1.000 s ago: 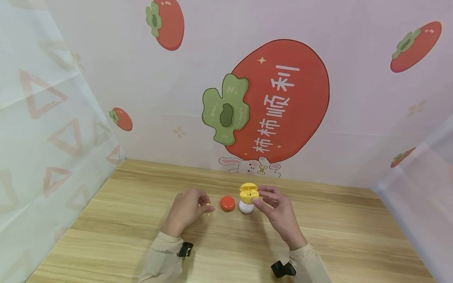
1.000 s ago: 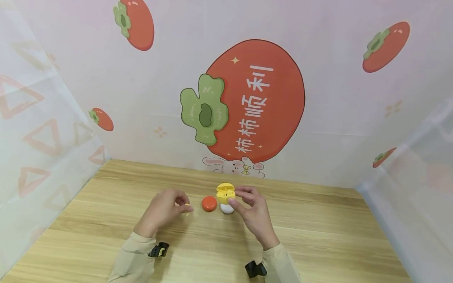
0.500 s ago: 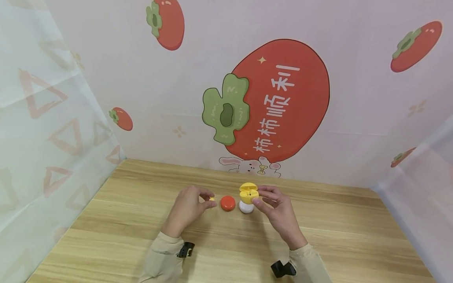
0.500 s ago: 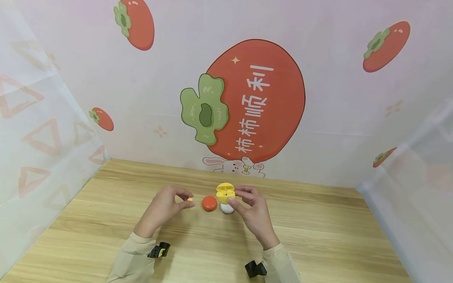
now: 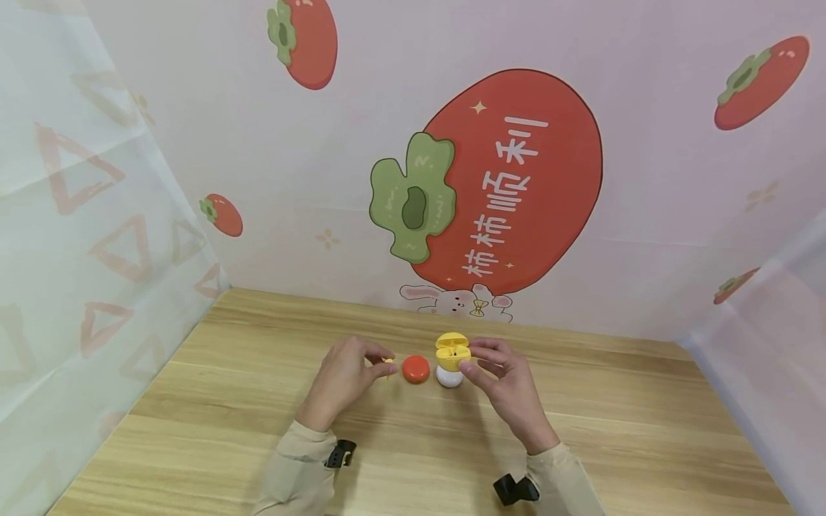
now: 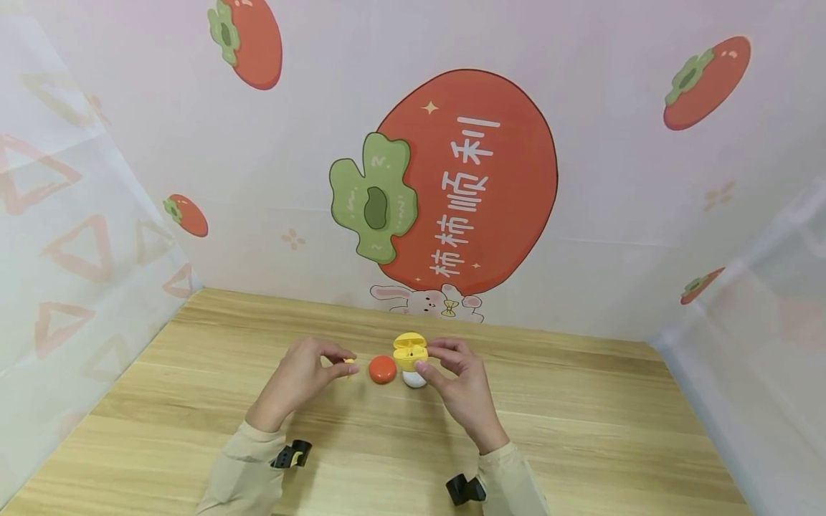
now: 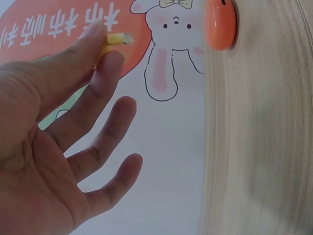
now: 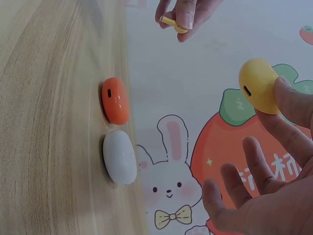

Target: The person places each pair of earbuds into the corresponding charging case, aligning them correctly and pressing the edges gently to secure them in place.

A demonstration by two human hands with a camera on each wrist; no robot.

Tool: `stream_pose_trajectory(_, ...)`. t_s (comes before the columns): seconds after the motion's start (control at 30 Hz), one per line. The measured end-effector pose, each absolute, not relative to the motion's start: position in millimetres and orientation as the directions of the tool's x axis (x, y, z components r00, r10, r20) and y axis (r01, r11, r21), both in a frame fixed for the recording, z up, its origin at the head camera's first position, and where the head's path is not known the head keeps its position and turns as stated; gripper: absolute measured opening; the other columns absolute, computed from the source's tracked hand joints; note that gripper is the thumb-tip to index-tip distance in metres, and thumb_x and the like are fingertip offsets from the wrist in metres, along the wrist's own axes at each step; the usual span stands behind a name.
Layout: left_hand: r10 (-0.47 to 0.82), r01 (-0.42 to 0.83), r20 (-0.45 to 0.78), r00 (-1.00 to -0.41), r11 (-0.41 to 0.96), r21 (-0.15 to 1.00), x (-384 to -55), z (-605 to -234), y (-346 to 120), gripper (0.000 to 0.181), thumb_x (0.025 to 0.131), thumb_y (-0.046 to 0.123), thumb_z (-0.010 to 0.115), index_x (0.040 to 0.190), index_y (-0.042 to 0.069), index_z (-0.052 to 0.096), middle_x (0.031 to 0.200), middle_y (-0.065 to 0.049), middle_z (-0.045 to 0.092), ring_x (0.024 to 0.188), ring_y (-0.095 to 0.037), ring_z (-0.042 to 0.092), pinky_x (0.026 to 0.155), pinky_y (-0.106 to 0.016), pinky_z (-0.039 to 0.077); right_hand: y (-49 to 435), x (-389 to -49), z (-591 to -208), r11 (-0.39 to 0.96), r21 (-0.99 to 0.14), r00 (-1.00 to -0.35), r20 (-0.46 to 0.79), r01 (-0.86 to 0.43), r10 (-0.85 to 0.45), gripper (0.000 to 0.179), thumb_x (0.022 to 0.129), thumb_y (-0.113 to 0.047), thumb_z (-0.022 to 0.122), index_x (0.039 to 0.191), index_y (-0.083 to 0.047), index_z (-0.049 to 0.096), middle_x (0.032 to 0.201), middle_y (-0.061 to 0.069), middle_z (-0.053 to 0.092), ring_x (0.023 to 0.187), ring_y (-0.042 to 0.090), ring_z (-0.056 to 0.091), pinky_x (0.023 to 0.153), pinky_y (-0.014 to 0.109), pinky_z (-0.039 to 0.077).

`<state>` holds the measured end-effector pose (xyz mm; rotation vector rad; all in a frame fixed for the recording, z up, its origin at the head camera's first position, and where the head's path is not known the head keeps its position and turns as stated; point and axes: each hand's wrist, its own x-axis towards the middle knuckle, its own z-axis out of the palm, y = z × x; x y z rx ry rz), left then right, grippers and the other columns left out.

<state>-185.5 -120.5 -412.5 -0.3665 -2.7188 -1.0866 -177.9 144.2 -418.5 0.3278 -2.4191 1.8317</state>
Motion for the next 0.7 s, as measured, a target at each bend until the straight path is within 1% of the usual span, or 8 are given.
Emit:
stream_pose_trajectory(0.17,0.166,0.308,0.27,-0.948,0.686,0.659,-186.1,-412.6,-120.9,0.012,0.08,0.016,0.086,0.091,0.012,0.083,0.087,0.005,0.077,0.086,-0.015,0.07,0.075,-0.038,0.054,143.9,-177.9,-418.2,0.254,-0.942,-0.974,0.194,-0.219,-0.12,0.029,0.089,-0.017,0.08,0.113,0.0,0.076,0.126,0.012,0.06,0.125,0.028,0.053,0.107,0.056,0.042)
stream_pose_trajectory(0.27,0.177,0.321,0.277,-0.944,0.677,0.663,-185.9,-412.6,-121.5,0.01,0.083,0.014,0.084,0.092,0.01,0.083,0.088,0.003,0.077,0.089,-0.017,0.071,0.079,-0.04,0.055,144.0,-178.0,-418.1,0.252,-0.943,-0.974,0.192,-0.218,-0.122,0.029,0.089,-0.017,0.08,0.113,0.0,0.076,0.126,0.013,0.06,0.125,0.029,0.053,0.107,0.057,0.042)
stream_pose_trajectory(0.43,0.174,0.301,0.249,-0.953,0.662,0.687,-185.2,-411.0,-121.6,0.01,0.085,0.011,0.082,0.095,0.008,0.082,0.091,0.002,0.077,0.093,-0.02,0.071,0.083,-0.043,0.055,144.0,-178.4,-417.7,0.258,-0.941,-0.974,0.192,-0.218,-0.124,0.029,0.09,-0.017,0.08,0.113,0.0,0.076,0.126,0.012,0.06,0.125,0.029,0.053,0.107,0.056,0.042)
stream_pose_trajectory(0.53,0.17,0.292,0.242,-0.955,0.667,0.686,-185.1,-410.7,-121.3,0.011,0.086,0.009,0.08,0.097,0.008,0.081,0.089,0.003,0.076,0.094,-0.02,0.07,0.083,-0.043,0.054,143.8,-178.5,-417.4,0.258,-0.942,-0.975,0.185,-0.212,-0.125,0.03,0.09,-0.017,0.079,0.114,0.0,0.076,0.126,0.012,0.06,0.125,0.029,0.053,0.107,0.054,0.043)
stream_pose_trajectory(0.7,0.165,0.306,0.269,-0.949,0.69,0.656,-185.4,-410.6,-120.7,0.013,0.087,0.009,0.079,0.1,0.008,0.079,0.086,0.004,0.073,0.091,-0.02,0.068,0.079,-0.041,0.052,143.4,-178.3,-417.2,0.252,-0.947,-0.977,0.174,-0.201,-0.125,0.031,0.09,-0.016,0.079,0.115,0.0,0.075,0.127,0.013,0.06,0.125,0.028,0.053,0.107,0.054,0.043)
